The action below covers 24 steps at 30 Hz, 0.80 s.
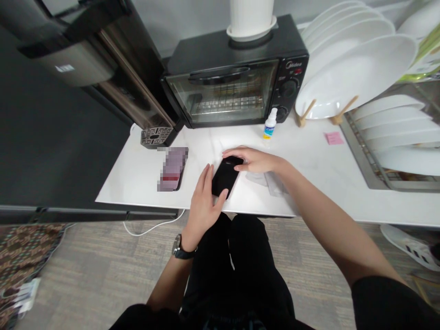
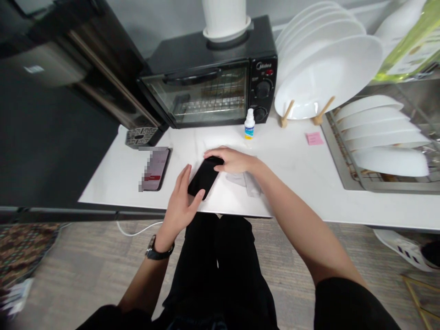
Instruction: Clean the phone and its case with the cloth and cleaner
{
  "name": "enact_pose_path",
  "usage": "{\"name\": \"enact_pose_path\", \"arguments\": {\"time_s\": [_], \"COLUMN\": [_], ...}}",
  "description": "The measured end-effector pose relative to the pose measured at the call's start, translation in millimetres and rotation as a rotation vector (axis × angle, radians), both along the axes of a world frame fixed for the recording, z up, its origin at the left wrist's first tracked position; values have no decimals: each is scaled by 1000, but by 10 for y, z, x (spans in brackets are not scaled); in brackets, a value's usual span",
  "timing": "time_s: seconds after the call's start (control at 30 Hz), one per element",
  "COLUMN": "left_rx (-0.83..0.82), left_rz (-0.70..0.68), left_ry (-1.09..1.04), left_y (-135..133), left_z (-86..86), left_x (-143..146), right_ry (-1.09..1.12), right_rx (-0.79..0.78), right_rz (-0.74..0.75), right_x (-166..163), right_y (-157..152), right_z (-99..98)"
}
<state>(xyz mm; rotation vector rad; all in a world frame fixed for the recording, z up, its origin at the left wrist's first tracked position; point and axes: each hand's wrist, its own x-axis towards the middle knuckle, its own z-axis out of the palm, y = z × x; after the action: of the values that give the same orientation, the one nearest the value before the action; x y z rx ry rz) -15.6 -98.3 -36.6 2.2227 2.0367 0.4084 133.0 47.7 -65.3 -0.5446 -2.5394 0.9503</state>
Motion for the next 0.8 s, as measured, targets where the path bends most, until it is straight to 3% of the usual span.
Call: {"name": "enact_pose_path", "arguments": {"time_s": [0.37, 0.8], "left_rx": [-67, -64], "left_rz": [-29, -16], "left_ry": [-5, 23], "left_y": [-4, -21], "left_z": [-160, -125], "left_x": [-86, -43], "right_ry": [28, 15], "right_rx": [72, 90], "right_rz": [-88, -65], "right_x": [-110, -131], "right_y": [-33, -9], "right_z": [-26, -68]}}
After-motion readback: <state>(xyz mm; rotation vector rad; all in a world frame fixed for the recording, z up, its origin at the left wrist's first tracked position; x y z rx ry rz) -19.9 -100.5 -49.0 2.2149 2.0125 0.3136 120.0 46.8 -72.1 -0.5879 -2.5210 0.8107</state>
